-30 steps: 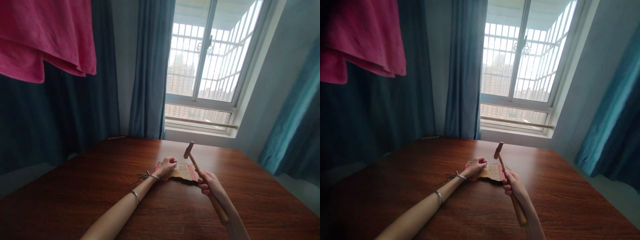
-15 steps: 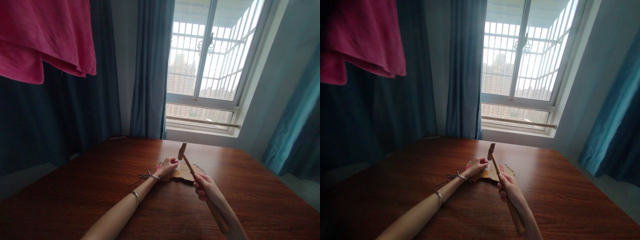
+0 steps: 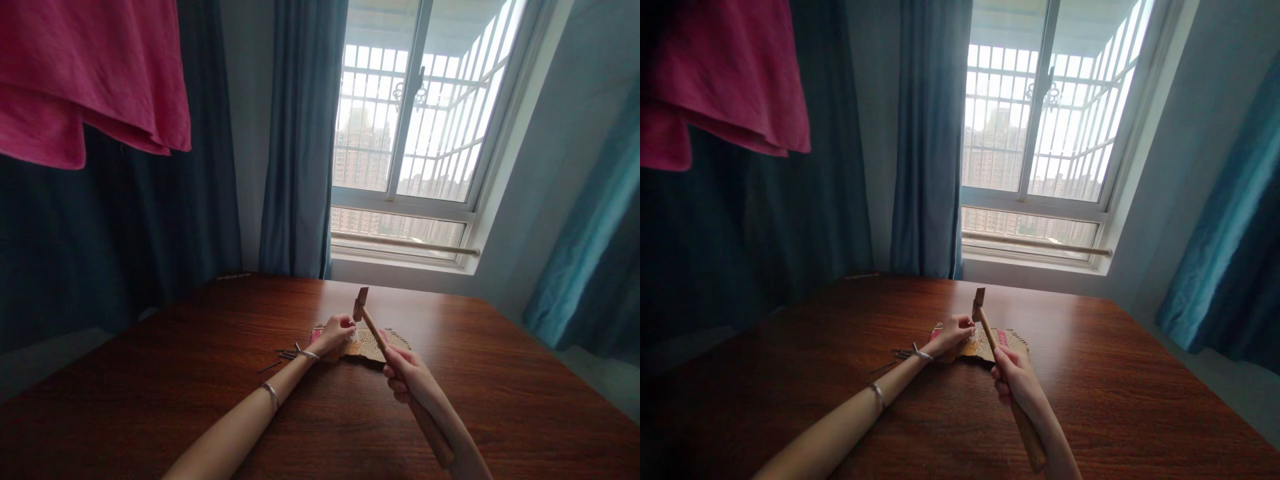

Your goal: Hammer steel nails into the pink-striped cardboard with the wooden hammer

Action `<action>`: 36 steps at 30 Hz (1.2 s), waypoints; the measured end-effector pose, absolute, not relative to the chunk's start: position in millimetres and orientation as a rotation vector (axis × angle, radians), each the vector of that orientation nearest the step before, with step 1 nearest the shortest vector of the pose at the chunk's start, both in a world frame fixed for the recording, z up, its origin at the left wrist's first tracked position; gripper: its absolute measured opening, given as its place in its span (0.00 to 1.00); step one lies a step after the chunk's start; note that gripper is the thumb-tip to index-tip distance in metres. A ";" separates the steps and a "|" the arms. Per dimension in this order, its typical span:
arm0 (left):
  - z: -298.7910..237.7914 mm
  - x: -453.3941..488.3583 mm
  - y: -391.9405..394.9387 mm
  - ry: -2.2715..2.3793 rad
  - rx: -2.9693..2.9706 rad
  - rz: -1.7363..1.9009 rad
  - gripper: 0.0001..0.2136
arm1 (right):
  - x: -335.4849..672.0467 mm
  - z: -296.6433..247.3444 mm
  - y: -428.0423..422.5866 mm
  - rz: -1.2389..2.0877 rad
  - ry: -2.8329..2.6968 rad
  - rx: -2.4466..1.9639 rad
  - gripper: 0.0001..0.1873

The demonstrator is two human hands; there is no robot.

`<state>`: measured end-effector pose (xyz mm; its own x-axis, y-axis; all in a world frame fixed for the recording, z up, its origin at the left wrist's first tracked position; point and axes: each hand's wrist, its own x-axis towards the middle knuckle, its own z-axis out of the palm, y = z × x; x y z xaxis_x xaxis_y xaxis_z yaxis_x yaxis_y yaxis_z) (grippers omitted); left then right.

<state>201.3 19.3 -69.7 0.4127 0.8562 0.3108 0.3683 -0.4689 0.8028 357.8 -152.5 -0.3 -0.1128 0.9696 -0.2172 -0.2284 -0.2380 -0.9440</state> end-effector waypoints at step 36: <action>-73.4 201.6 22.9 1.028 2.074 0.959 0.06 | 358.3 -4.4 -149.2 1.513 -1.003 -1.176 0.23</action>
<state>201.6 22.9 -73.4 0.4321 0.8401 0.3278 0.3851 -0.5006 0.7753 358.3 -149.2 -4.4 -0.0976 0.9732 -0.2082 -0.1874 -0.2235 -0.9565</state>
